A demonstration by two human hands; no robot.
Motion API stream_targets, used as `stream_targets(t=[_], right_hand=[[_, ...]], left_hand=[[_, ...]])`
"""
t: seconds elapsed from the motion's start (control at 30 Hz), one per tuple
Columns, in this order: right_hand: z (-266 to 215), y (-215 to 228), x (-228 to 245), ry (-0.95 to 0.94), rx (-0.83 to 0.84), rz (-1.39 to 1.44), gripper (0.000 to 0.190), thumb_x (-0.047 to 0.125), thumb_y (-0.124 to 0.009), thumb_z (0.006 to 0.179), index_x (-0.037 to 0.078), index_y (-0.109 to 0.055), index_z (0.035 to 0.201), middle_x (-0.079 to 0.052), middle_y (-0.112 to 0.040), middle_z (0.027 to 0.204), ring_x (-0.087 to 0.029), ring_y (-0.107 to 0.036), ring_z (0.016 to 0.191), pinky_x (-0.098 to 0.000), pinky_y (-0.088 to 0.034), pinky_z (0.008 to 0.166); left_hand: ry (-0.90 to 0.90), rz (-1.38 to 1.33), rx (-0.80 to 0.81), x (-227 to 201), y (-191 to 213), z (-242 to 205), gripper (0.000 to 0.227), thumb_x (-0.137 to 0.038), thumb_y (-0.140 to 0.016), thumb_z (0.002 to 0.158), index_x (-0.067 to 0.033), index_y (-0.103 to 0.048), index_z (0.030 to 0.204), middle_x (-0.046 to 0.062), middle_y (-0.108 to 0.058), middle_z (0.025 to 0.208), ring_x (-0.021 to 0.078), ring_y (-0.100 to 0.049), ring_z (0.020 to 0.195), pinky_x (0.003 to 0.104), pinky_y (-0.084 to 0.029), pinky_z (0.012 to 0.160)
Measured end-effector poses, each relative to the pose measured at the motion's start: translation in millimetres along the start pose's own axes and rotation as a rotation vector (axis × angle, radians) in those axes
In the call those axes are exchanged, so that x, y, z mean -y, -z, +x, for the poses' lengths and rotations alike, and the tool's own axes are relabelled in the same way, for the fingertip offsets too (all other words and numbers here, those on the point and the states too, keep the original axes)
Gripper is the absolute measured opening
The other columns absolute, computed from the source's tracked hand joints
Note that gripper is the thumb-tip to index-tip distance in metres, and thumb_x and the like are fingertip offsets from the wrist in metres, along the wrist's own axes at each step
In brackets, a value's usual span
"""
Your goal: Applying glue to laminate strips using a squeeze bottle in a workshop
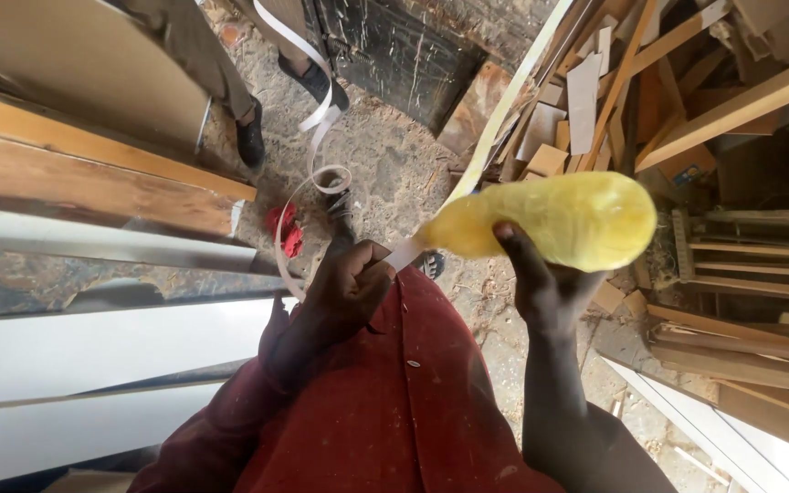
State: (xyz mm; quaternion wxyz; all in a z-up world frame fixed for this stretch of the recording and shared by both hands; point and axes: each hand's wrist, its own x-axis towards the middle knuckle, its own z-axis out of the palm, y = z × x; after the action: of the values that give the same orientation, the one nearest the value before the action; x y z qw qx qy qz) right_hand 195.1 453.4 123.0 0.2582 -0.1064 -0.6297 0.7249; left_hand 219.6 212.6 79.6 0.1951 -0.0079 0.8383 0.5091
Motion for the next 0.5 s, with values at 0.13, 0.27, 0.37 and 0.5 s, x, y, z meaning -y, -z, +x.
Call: stream_targets(t=[0.13, 0.27, 0.37, 0.5], right_hand=[[10.4, -2.7, 0.7, 0.014, 0.041, 0.010, 0.080, -0.014, -0.089, 0.081, 0.007, -0.045, 0.145, -0.019, -0.064, 0.126, -0.029, -0.065, 0.118, -0.0545, -0.056, 0.112], [10.8, -8.7, 11.5, -0.058, 0.104, -0.031, 0.083, -0.014, -0.088, 0.079, 0.009, -0.046, 0.146, -0.017, -0.065, 0.127, -0.025, -0.065, 0.119, -0.0545, -0.058, 0.109], [10.5, -11.5, 21.6, -0.026, 0.084, -0.030, 0.081, -0.014, -0.088, 0.083, 0.010, -0.046, 0.148, -0.018, -0.065, 0.131, -0.028, -0.066, 0.120, -0.0565, -0.058, 0.111], [-10.6, 20.9, -6.4, -0.150, 0.150, -0.123, 0.081, -0.009, -0.088, 0.073, 0.006, -0.054, 0.145, -0.017, -0.069, 0.119, -0.024, -0.065, 0.112, -0.0526, -0.058, 0.102]], left_hand=[[-0.032, -0.070, 0.024, -48.2, 25.2, -11.9, 0.020, -0.026, -0.065, 0.092, -0.0099, -0.076, 0.086, 0.018, -0.047, 0.065, 0.0351, -0.062, 0.072, 0.045, -0.052, 0.078], [-0.091, -0.151, 0.088, -50.1, 35.3, -8.2, 0.028, -0.029, -0.066, 0.096, -0.0096, -0.072, 0.077, 0.015, -0.054, 0.059, 0.0350, -0.063, 0.069, 0.043, -0.053, 0.080], [-0.120, -0.184, 0.120, -65.5, 38.1, -15.3, 0.028, -0.028, -0.064, 0.101, -0.0086, -0.071, 0.082, 0.011, -0.062, 0.055, 0.0263, -0.064, 0.064, 0.039, -0.054, 0.080], [-0.160, -0.221, 0.134, -65.7, 41.7, -10.6, 0.023, -0.021, -0.061, 0.103, -0.0073, -0.071, 0.087, 0.007, -0.060, 0.051, 0.0186, -0.060, 0.058, 0.034, -0.054, 0.070]])
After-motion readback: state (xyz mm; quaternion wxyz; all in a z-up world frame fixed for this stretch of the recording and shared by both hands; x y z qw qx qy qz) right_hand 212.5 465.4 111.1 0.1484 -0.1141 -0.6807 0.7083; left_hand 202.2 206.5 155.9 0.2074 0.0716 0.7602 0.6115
